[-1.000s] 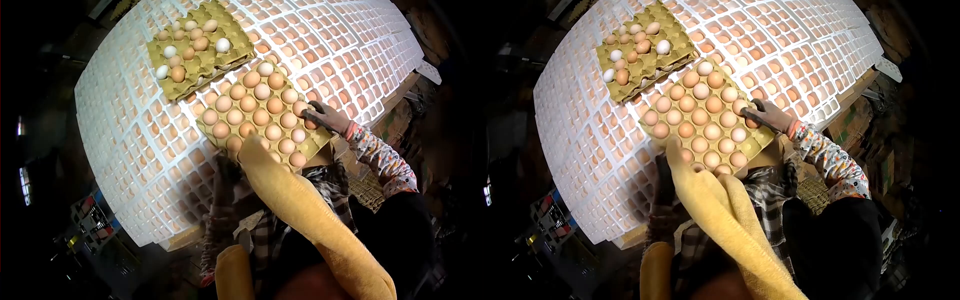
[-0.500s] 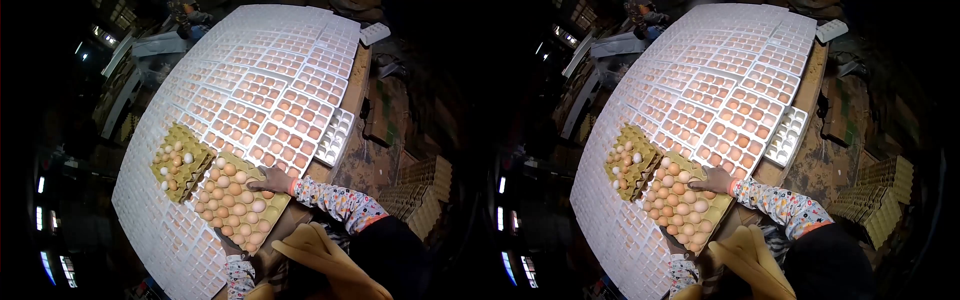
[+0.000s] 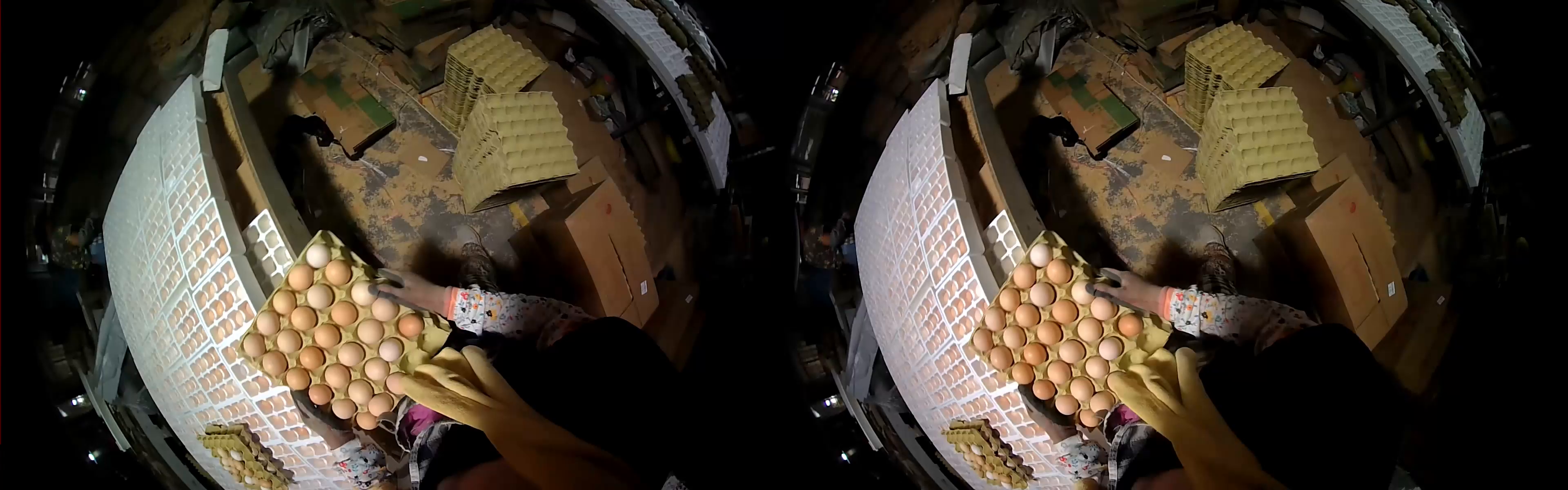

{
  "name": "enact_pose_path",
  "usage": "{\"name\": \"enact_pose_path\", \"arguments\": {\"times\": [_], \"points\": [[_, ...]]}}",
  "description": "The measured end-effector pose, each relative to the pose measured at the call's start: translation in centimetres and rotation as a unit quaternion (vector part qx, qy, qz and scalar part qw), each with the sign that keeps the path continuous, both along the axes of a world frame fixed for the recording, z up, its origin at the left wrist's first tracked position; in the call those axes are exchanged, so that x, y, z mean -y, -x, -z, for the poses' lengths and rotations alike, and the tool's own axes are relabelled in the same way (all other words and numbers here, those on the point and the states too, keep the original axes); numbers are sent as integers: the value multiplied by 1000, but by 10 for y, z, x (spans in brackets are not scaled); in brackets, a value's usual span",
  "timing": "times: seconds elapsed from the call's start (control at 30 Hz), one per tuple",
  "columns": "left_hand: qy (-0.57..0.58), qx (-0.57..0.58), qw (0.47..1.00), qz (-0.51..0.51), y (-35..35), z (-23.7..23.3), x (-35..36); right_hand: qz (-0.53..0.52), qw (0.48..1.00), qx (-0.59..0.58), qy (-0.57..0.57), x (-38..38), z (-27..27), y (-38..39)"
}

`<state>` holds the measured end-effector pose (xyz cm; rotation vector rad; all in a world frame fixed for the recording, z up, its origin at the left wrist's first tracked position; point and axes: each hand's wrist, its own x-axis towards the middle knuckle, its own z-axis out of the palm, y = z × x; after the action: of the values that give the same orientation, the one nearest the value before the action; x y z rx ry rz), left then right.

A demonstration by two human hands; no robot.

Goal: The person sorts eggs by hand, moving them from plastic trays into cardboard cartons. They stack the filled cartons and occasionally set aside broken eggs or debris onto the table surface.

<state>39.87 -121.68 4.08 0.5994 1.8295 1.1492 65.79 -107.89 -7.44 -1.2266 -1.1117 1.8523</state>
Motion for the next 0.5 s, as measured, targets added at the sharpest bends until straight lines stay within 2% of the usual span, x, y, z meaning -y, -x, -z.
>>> {"name": "enact_pose_path", "arguments": {"times": [0.1,0.13,0.17,0.23,0.27,0.37,0.4,0.5], "points": [[-18,-106,979,171,-90,12,-83,181,979,-67,62,-4,11,-117],[-22,-113,972,207,-127,18,-108,228,970,-38,79,-3,27,-160],[-15,22,989,145,-170,23,-147,275,956,-12,99,3,47,-199],[3,85,982,171,-259,37,-206,355,924,36,136,8,70,-284],[9,83,971,223,-299,43,-233,389,906,66,153,13,80,-324],[-45,72,927,366,-414,86,-308,452,860,153,181,22,105,-435],[-44,-7,895,444,-450,83,-336,463,848,180,186,24,116,-467],[32,-109,850,514,-534,101,-384,438,847,229,198,13,156,-547]]}}
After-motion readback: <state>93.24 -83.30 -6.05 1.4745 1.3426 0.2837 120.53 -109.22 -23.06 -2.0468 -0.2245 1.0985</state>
